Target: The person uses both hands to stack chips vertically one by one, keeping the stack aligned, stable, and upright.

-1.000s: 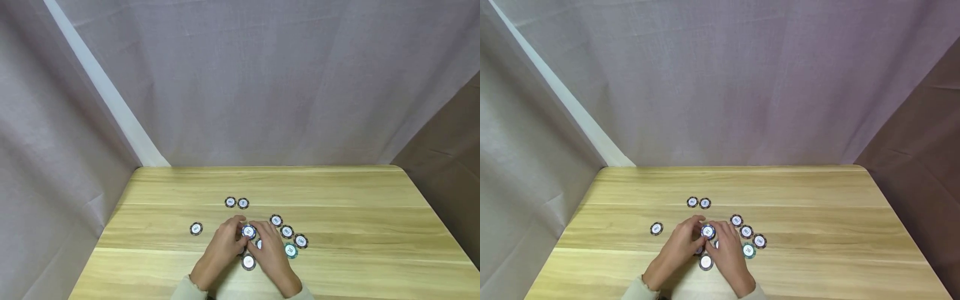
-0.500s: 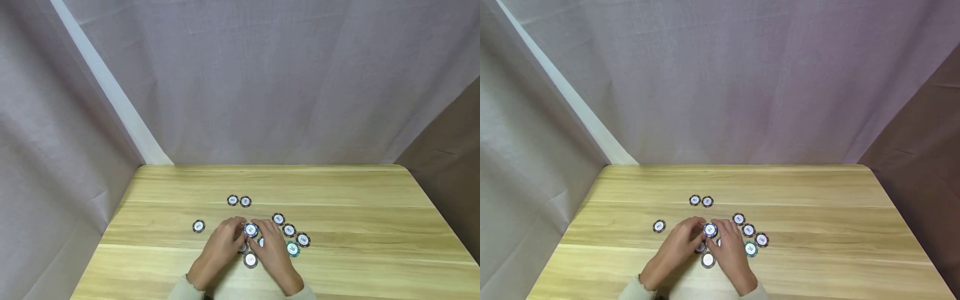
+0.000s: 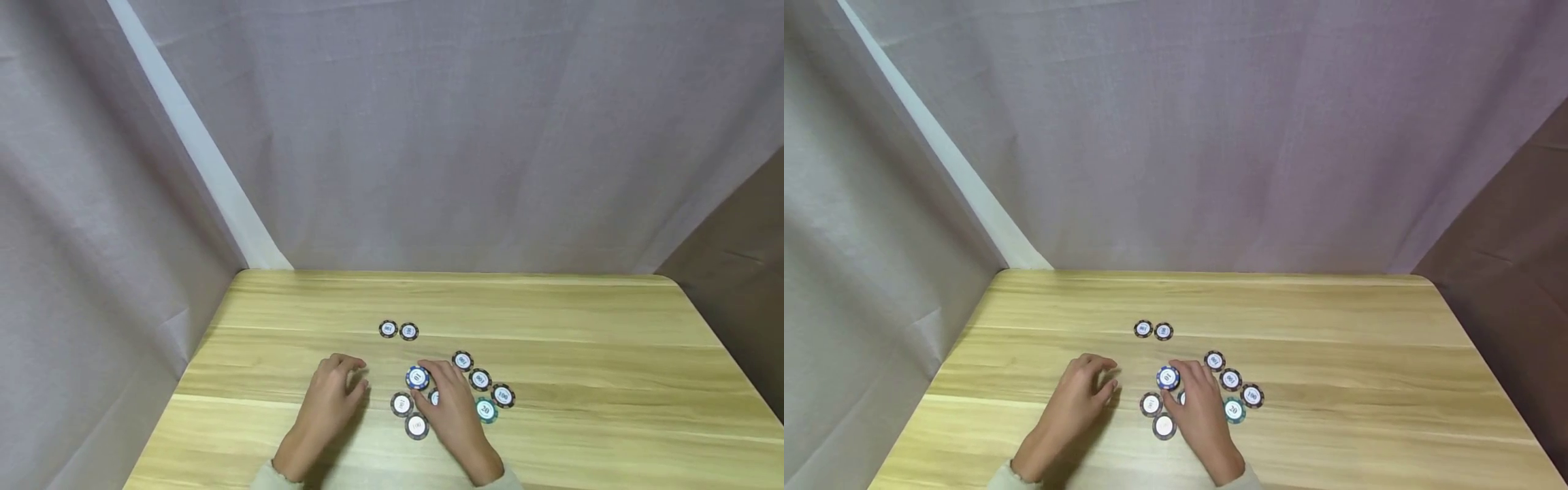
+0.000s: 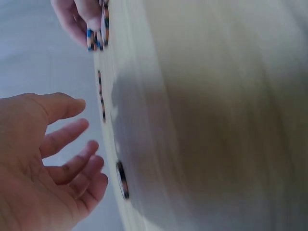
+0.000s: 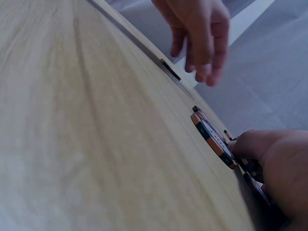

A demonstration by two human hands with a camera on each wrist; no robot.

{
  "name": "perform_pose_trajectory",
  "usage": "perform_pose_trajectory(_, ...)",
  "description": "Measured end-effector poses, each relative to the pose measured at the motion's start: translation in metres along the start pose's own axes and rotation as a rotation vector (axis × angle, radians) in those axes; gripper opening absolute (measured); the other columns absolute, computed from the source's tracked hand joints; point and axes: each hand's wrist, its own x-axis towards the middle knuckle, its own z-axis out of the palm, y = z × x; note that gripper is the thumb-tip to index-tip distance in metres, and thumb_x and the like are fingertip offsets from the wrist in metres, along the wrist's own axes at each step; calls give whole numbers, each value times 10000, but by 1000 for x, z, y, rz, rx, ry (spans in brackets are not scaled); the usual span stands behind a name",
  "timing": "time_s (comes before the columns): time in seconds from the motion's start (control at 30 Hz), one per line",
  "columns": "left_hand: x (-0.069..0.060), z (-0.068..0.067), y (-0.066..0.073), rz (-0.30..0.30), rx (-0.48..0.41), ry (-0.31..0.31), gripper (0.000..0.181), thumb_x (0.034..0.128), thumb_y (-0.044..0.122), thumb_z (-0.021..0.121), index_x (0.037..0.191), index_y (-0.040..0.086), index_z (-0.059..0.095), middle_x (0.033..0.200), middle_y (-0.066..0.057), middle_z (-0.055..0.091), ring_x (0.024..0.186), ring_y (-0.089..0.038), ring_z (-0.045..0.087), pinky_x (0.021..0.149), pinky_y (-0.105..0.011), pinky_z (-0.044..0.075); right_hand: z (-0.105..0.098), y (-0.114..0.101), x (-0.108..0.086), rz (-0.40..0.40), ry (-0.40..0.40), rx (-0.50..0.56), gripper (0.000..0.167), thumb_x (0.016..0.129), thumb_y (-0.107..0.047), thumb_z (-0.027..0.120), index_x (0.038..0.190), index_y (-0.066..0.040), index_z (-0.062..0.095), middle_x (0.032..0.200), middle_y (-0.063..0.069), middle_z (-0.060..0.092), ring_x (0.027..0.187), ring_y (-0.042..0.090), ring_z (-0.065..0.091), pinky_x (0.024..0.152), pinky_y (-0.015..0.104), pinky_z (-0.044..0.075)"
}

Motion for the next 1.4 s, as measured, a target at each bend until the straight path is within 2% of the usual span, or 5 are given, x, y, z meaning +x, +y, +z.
perform_pose_trajectory(0.33, -1, -14, -29, -96, 29, 52, 312, 857, -12, 784, 1161, 38, 737, 1205, -242, 652, 1086, -405, 612, 877, -547, 568, 1, -3, 0, -12, 18, 12, 526, 777, -142, 908, 1260, -75, 709, 1148, 46, 701, 1128, 260, 622, 1026, 491, 497)
perform_pose_trajectory(0.67, -1, -16, -33, -177, 23, -29, 349, 908, 40, 788, 1224, -71, 693, 1164, -251, 638, 1071, -400, 614, 893, -520, 586, 0, -3, -3, -4, 0, 4, 536, 785, -147, 911, 1274, -80, 703, 1167, 49, 706, 1149, 270, 622, 1054, 499, 490)
perform_pose_trajectory(0.9, 3, -13, -37, -148, 75, -57, 326, 894, 72, 817, 1171, -53, 696, 1109, -228, 648, 1044, -374, 633, 886, -503, 599, -1, -2, -4, 20, -7, 1, 529, 790, -149, 906, 1274, -83, 704, 1173, 47, 705, 1156, 270, 620, 1058, 499, 487)
perform_pose_trajectory(1.13, 8, -11, -36, -77, 156, 6, 267, 749, 89, 810, 972, -21, 712, 884, -129, 647, 823, -283, 641, 698, -425, 595, -1, -2, -2, 14, 3, -1, 532, 785, -144, 910, 1270, -74, 704, 1154, 51, 702, 1139, 266, 620, 1053, 497, 487)
perform_pose_trajectory(1.4, 12, -17, -28, -110, 119, -10, 273, 705, 108, 785, 933, -12, 695, 877, -104, 598, 711, -211, 611, 619, -375, 578, 0, -1, -1, 4, 12, -10, 541, 779, -151, 913, 1272, -81, 703, 1145, 46, 700, 1129, 264, 620, 1043, 496, 490)
